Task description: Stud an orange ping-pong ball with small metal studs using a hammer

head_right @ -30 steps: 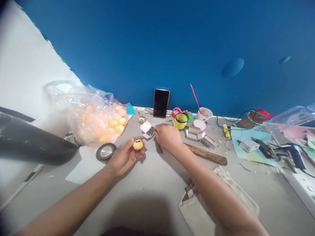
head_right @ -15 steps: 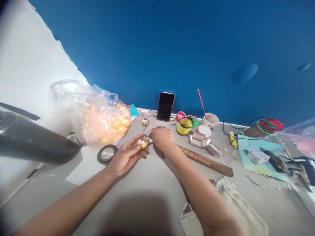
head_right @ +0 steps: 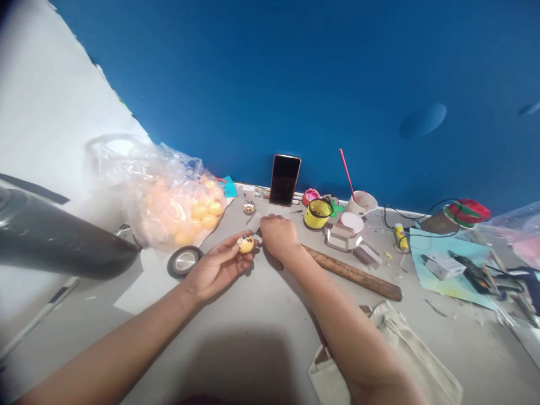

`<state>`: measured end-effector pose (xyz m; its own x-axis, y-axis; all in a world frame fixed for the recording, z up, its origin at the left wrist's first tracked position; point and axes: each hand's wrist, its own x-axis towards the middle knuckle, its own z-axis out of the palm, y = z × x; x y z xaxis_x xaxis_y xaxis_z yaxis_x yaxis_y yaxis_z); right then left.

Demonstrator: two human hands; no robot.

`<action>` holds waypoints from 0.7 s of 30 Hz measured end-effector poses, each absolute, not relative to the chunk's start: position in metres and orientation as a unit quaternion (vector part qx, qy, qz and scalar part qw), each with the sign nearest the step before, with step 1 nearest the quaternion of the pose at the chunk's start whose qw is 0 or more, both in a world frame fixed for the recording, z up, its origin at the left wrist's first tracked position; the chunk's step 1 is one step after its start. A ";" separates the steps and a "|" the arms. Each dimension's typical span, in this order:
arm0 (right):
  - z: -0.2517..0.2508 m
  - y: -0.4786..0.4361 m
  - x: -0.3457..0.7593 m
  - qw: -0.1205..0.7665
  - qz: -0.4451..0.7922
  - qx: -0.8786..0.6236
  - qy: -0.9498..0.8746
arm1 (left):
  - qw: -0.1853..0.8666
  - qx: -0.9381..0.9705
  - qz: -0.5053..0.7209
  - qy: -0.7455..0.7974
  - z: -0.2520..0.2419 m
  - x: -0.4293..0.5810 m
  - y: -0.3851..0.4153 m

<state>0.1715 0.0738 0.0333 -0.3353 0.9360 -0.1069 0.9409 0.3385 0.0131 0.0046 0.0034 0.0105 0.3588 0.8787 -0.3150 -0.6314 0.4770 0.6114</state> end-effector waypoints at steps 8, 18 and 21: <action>0.035 0.072 0.171 0.049 -0.013 0.580 0.813 | 0.804 0.188 0.468 0.315 0.008 0.004 0.003; 0.032 0.074 0.168 0.042 -0.016 0.567 0.823 | 0.798 0.180 0.468 0.334 0.006 0.003 0.005; 0.029 0.073 0.167 0.042 -0.015 0.573 0.818 | 0.795 0.178 0.469 0.340 0.004 0.002 0.005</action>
<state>0.1665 0.0733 0.0293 -0.3403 0.9364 -0.0862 0.9389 0.3434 0.0236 0.0022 0.0054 0.0042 0.3286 0.8678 -0.3727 -0.6255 0.4956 0.6026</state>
